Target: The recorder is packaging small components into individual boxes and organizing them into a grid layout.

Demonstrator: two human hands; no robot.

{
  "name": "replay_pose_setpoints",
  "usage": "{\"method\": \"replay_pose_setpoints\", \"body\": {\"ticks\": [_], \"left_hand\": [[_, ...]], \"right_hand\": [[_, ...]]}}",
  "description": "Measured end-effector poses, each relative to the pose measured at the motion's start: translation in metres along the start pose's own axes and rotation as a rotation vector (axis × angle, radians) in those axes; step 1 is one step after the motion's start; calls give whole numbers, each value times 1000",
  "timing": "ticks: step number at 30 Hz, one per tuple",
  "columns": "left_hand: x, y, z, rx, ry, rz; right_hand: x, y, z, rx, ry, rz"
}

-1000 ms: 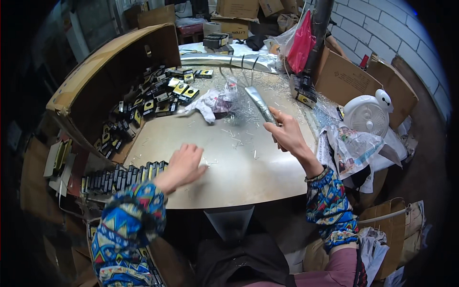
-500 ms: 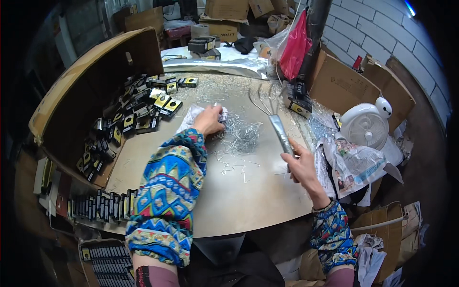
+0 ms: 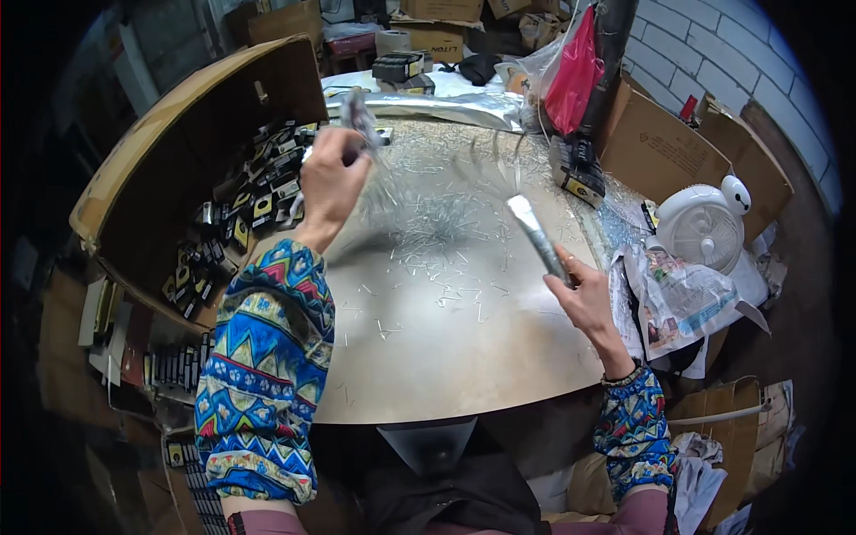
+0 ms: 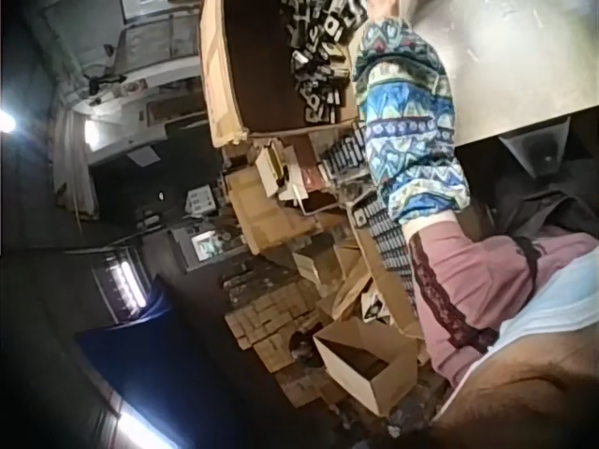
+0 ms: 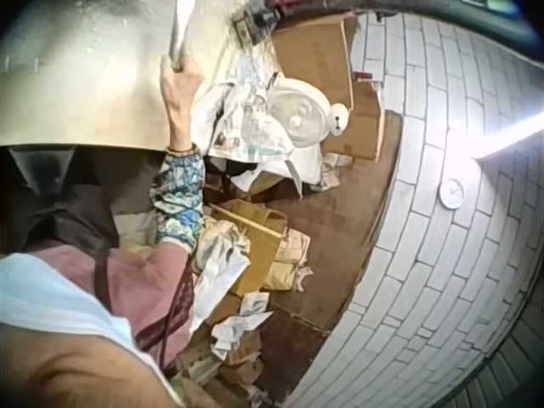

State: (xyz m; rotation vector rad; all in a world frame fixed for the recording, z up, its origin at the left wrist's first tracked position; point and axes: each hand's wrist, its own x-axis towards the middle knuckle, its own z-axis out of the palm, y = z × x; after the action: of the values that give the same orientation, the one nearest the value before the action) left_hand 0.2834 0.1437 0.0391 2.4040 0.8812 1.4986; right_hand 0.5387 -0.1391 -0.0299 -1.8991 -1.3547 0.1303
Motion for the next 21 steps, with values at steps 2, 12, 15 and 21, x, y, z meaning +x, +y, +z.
{"method": "replay_pose_setpoints", "body": {"ticks": [2, 12, 15, 21], "left_hand": [[0, -6, -18, 168, 55, 309], [12, -15, -22, 529, -151, 326], [-9, -42, -17, 564, -313, 174], [-50, -37, 35, 398, -1134, -81]], "right_hand": [[-5, -19, 6, 43, 13, -20], [-24, -12, 12, 158, 55, 21], [-24, -9, 16, 54, -8, -83], [-27, -8, 18, -60, 82, -131]]}}
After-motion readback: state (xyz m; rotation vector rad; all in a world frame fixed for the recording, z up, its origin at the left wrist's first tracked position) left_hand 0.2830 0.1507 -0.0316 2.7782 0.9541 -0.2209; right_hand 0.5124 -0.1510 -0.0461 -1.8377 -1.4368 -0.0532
